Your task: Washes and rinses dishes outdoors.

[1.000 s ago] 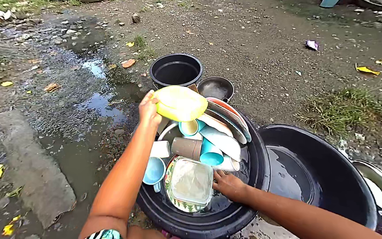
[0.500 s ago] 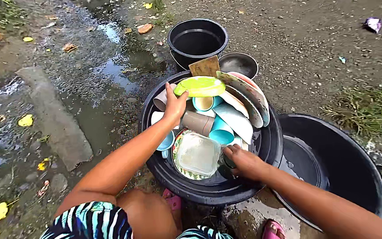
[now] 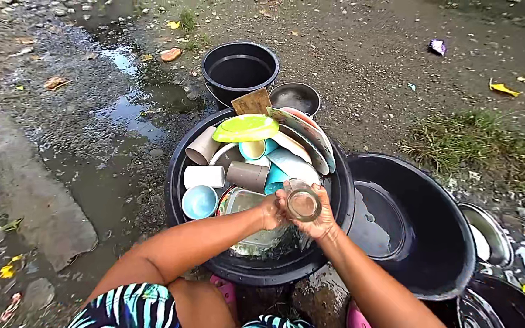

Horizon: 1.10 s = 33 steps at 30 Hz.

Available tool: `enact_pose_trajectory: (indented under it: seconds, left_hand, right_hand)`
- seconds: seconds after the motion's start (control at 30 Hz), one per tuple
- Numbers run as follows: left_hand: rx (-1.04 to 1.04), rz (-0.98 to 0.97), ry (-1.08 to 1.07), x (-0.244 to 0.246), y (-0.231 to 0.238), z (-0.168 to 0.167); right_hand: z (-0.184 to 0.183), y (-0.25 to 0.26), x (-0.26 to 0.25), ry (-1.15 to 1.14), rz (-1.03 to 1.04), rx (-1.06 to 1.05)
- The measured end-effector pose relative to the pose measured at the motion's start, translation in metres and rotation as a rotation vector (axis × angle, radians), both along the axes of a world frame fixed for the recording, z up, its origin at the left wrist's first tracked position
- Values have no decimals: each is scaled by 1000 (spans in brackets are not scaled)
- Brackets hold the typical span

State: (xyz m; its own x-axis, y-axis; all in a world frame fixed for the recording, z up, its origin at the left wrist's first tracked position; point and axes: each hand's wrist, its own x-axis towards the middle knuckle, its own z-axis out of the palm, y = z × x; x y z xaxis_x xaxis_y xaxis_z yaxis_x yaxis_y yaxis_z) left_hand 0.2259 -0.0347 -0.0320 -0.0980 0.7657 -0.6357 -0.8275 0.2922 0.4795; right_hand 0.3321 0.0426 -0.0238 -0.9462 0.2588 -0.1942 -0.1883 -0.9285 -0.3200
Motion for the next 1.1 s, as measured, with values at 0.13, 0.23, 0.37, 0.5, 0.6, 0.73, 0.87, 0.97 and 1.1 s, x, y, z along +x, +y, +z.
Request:
enact_pose_trajectory:
  seconds: [0.13, 0.23, 0.37, 0.5, 0.6, 0.73, 0.87, 0.97, 1.1]
  left_hand:
    - [-8, 117, 87, 8, 0, 27]
    - [371, 55, 544, 7, -2, 17]
    - [603, -60, 1038, 0, 5, 15]
    - [628, -163, 1061, -6, 11, 17]
    - [432, -306, 1115, -6, 19, 30]
    - [315, -509, 1204, 7, 36, 40]
    - [338, -590, 1158, 24, 38, 34]
    - [251, -842, 1207, 30, 31, 9]
    - [161, -1340, 1472, 36, 19, -27]
  right_hand:
    - [-8, -3, -1, 48, -86, -210]
    - [1, -2, 1, -18, -241, -192]
    - [17, 3, 9, -195, -255, 53]
    - [39, 38, 30, -630, -194, 1087]
    - [59, 56, 47, -720, -241, 1601]
    - [84, 54, 49, -734, 2, 2029]
    - [97, 92, 68, -849, 77, 2029]
    - [96, 132, 108, -1147, -16, 1752]
    - [25, 174, 157, -1627, 11, 1345]
